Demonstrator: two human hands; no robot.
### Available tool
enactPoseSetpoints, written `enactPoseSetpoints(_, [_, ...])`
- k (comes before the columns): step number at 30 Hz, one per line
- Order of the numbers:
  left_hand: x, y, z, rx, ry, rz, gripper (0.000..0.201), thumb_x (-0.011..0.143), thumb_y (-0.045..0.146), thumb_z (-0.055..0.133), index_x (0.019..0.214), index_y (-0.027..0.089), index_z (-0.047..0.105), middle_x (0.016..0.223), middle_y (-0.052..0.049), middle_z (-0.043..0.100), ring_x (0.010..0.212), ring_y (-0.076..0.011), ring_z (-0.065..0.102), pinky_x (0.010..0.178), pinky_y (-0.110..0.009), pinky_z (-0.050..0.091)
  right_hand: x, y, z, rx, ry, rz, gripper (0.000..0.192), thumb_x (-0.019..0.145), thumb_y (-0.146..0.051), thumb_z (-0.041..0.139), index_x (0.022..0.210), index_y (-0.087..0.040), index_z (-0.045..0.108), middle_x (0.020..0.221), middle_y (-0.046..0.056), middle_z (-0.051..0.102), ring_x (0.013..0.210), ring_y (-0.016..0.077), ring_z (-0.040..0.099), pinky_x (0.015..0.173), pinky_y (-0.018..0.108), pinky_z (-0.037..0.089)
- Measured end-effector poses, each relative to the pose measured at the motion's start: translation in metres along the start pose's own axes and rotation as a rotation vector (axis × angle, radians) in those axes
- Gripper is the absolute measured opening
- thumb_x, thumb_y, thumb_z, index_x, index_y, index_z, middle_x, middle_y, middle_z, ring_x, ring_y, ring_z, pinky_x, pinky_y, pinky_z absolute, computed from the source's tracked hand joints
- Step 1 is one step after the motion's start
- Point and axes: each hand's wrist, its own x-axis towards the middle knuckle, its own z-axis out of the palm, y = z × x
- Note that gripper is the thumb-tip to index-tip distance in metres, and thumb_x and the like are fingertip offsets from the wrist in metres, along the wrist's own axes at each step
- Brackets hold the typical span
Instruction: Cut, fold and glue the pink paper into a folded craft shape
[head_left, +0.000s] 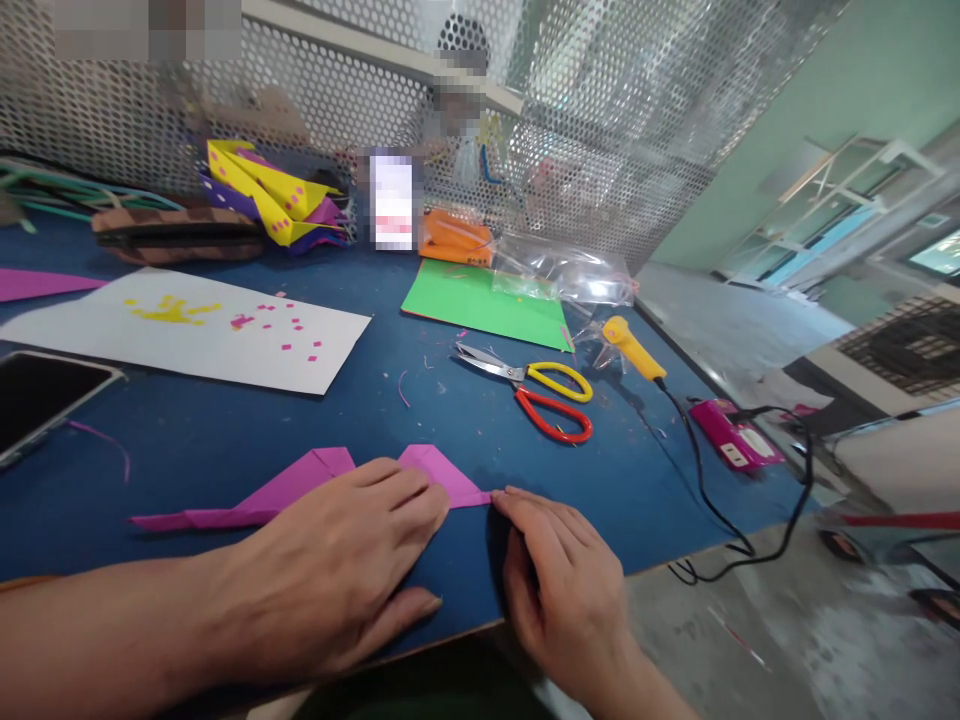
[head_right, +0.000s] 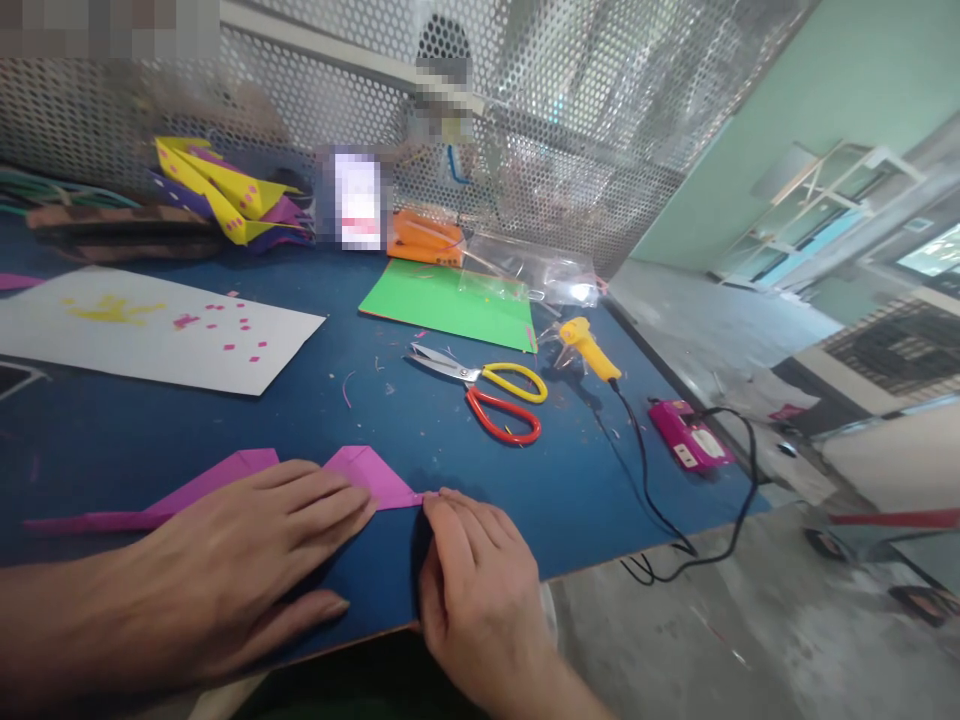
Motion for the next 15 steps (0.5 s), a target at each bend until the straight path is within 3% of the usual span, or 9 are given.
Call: enactPoseSetpoints(15, [-0.0036, 0.0008, -0.0058, -0.022, -0.005, -0.032, 0.032, 0.091, 0.047, 0.061, 0.104, 0.018, 0.064, 0.109, -0.009, 0.069, 0.093, -0.0248, 0.061, 0.081, -0.039, 0.043, -0.0008, 0.0029, -0.0019, -0.027, -0.02, -0.056, 0.037, 0.092, -0.005, 0.043, 0.126, -0.007, 0.057, 0.114, 0.014, 0.073, 0.11, 0.0216, 0.068, 0.09, 0.037, 0.057])
